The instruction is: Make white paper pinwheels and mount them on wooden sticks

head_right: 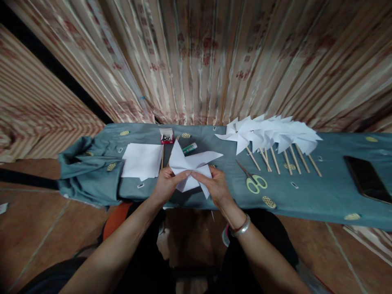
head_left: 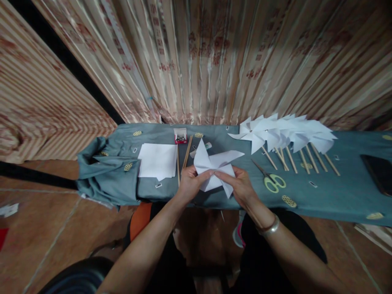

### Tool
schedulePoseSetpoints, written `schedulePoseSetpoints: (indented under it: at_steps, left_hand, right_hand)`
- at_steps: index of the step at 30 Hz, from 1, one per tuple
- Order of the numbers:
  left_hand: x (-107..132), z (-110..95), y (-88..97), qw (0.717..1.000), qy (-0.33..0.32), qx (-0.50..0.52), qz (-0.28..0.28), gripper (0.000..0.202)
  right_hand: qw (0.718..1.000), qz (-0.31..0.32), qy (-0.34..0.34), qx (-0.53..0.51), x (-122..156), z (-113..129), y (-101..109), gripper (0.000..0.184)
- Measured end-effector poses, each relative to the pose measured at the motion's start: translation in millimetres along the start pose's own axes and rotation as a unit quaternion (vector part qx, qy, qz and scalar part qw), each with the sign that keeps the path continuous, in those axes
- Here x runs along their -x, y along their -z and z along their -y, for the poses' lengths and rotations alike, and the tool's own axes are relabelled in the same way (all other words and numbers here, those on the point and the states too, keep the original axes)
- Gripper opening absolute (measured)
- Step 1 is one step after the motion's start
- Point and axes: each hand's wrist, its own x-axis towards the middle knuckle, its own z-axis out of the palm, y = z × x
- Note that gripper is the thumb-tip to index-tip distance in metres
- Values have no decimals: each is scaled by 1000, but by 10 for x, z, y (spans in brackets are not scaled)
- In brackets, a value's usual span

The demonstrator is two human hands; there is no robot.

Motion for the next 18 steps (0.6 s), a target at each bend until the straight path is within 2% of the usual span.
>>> schedulePoseSetpoints:
  at_steps: [5, 12, 18]
  left_hand:
    - [17, -27, -18, 1000, 17, 3, -9, 36]
    - [4, -25, -11, 999, 7, -28, -26, 32]
    - [-37, -1, 2, 998, -9, -52, -39, 33]
  right_hand:
    - [999, -5, 24, 30, -25, -28, 12, 35]
    - [998, 1, 44, 43, -67, -54, 29, 29]
    - [997, -21, 50, 51, -105, -55, 39, 26]
